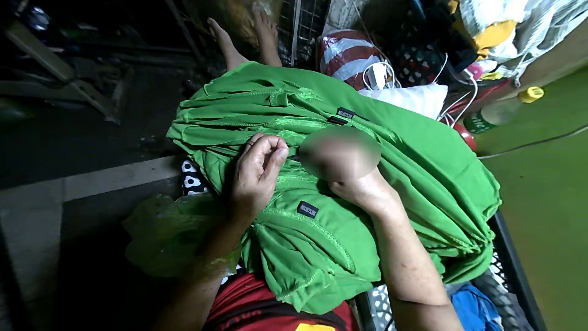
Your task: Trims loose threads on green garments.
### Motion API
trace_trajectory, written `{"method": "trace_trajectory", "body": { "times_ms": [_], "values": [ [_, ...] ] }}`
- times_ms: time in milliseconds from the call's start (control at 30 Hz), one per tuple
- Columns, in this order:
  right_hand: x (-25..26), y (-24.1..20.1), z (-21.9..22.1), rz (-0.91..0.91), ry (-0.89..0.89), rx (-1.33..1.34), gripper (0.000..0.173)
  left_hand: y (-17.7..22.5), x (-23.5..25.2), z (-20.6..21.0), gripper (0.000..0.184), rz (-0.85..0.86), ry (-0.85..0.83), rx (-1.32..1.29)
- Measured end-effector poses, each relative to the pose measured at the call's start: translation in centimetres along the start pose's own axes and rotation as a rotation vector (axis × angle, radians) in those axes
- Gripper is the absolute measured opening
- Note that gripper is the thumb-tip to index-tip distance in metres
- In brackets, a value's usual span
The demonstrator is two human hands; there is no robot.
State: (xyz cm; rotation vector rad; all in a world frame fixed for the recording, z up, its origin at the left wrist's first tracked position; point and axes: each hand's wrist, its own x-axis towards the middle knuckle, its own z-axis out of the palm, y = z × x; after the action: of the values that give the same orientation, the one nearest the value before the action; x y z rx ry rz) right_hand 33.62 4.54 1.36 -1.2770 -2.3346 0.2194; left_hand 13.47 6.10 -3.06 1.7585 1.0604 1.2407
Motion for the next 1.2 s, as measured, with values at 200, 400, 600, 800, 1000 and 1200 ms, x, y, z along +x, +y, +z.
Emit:
{"method": "trace_trajectory", "body": {
  "times_ms": [200, 400, 600, 800, 1000, 1200],
  "values": [
    [-0.1, 0.2, -0.4, 0.034, -0.001, 0.082, 0.022, 0.3, -0.2, -0.1, 0.013, -0.028, 0.011, -0.052],
    [-0.3, 2.6, -0.8, 0.155, -0.003, 0.492, 0.028, 0.2, -0.6, -0.1, 0.021, 0.115, 0.037, 0.215],
    [-0.3, 2.4, -0.4, 0.180, 0.031, 0.498, 0.027, 0.8, -0.2, 0.9, 0.012, 0.201, -0.023, 0.432],
    [-0.4, 2.1, -0.6, 0.193, 0.026, 0.486, 0.027, 2.4, 0.3, 0.6, 0.015, 0.028, -0.104, 0.543],
    [-1.0, 0.9, -1.4, 0.185, -0.010, 0.409, 0.026, 1.6, 0.1, -0.8, 0.021, -0.099, -0.138, 0.281],
    [-1.0, 0.8, -1.3, 0.092, -0.089, 0.237, 0.019, 0.7, -0.2, -0.7, 0.022, -0.090, -0.076, 0.116]
  ]
}}
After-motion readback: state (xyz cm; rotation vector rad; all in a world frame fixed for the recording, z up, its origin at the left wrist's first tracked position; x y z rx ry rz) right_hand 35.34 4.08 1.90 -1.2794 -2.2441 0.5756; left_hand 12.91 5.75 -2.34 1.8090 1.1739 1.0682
